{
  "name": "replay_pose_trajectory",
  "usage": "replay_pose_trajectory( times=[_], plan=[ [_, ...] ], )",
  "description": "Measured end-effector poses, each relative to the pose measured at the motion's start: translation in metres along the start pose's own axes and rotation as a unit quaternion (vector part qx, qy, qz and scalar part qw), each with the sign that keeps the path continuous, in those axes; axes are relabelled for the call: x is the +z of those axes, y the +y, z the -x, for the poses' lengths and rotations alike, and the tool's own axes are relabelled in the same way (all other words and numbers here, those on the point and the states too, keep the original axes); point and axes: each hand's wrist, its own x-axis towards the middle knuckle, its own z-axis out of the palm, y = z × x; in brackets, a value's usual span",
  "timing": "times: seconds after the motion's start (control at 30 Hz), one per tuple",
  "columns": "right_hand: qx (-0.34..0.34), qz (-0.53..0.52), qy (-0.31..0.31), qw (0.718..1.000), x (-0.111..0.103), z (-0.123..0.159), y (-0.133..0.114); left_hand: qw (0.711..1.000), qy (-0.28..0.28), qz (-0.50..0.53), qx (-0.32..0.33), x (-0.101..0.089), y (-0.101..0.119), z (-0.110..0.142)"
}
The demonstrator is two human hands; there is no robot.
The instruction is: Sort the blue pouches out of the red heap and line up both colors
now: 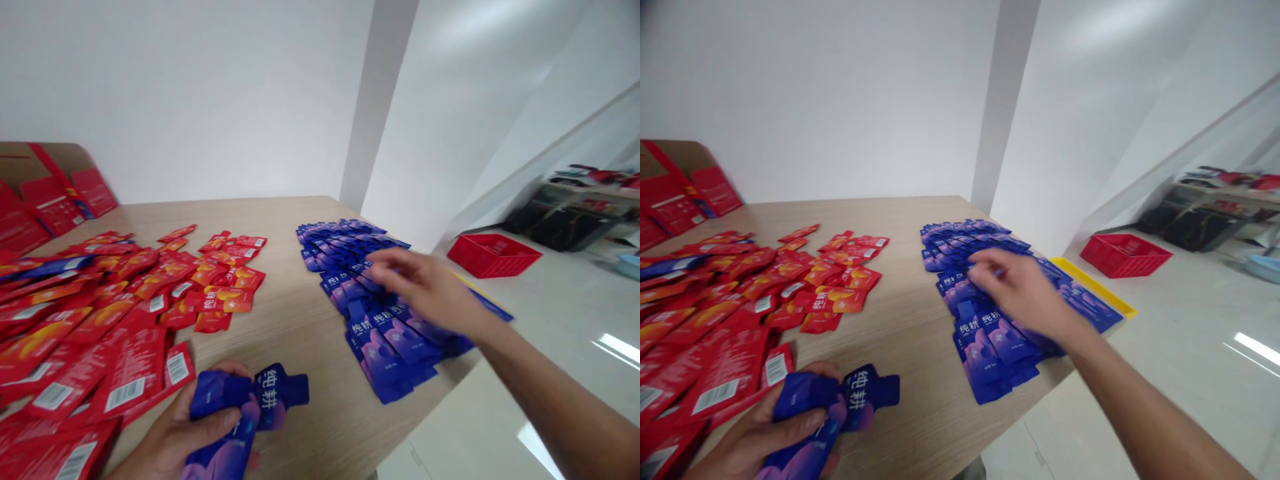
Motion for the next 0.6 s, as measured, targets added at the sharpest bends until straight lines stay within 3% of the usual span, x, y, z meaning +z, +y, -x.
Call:
replay_pose_trajectory(
  times=[0.07, 0.13, 0.17, 0.23, 0.3, 0.4, 0.43, 0.5, 0.6],
  plan=[
    [-0.005, -0.105, -0.136, 0.985, 0.053, 0.029, -0.048, 1.0, -0.021, 0.0, 0.008, 0.0, 0.001, 0.001],
    [0.052, -0.188, -0.242, 0.95, 0.103, 0.052, -0.076, 0.999, -0.03, 0.002, 0.018, 0.001, 0.002, 0.001],
    [0.086, -0.239, -0.279, 0.926, 0.124, 0.059, -0.082, 0.999, -0.029, 0.006, 0.029, 0.002, 0.003, 0.002],
    [0.143, -0.342, -0.289, 0.882, 0.149, 0.063, -0.082, 0.998, -0.027, 0.018, 0.057, 0.004, 0.002, 0.004],
    [0.152, -0.394, -0.243, 0.873, 0.152, 0.05, -0.076, 0.996, -0.024, 0.026, 0.085, 0.006, 0.001, 0.006],
    [0.062, -0.31, -0.213, 0.924, 0.127, 0.006, -0.071, 0.994, -0.016, 0.001, 0.109, 0.005, 0.0, 0.006],
    [0.021, -0.249, -0.238, 0.938, 0.118, -0.012, -0.071, 0.992, 0.001, -0.01, 0.128, 0.003, 0.0, 0.004],
    [-0.041, -0.138, -0.312, 0.939, 0.108, -0.045, -0.076, 0.984, 0.045, -0.02, 0.171, -0.003, 0.0, 0.001],
    [-0.068, -0.036, -0.356, 0.931, 0.119, -0.071, -0.089, 0.976, 0.083, -0.014, 0.203, -0.013, 0.002, -0.003]
  ],
)
